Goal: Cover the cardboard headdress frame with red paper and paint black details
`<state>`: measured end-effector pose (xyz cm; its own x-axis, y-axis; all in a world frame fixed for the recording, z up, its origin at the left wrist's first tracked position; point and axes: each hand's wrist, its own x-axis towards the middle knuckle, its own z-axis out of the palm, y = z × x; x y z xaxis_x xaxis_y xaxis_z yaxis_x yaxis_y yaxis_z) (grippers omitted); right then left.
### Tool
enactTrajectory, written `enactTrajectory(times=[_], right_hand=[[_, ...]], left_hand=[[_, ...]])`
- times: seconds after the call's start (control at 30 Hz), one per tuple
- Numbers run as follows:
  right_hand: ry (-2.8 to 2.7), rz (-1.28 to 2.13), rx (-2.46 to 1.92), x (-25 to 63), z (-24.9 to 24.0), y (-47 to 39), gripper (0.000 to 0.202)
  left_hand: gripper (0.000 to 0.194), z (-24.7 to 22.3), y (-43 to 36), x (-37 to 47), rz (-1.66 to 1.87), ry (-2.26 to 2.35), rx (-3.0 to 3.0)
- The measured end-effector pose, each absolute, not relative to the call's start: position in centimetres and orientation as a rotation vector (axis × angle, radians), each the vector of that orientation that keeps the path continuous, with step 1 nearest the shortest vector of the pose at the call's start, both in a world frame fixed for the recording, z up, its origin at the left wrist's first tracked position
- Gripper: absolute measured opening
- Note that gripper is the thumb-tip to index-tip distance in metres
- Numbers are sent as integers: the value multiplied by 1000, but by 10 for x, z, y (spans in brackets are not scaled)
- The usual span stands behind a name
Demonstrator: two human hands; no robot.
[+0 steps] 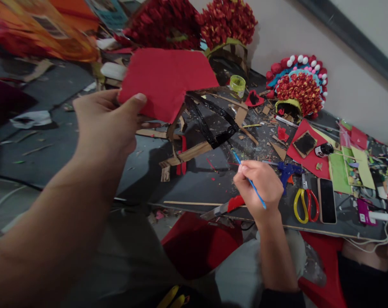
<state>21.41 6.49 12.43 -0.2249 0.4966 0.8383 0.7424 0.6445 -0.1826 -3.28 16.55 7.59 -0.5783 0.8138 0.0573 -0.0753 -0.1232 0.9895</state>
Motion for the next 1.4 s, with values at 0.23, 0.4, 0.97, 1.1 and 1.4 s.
enactTrajectory(times=[0.23,0.4,0.97,1.1,1.4], right_hand=[[-1886,-292,-992,213,124,65,19],[-1898,-246,-993,216,125,66,16],[-1871,-215,-985,218,119,69,15],[-1941,-118,-950,215,121,64,14],[-1936,-150,-972,210,119,62,14]], left_hand=[[14,78,165,-32,1747,1531,820],[18,76,165,-33,1772,1509,830],[11,77,166,-30,1751,1521,803],[9,78,166,-29,1753,1538,769],[12,75,166,-29,1739,1514,819]])
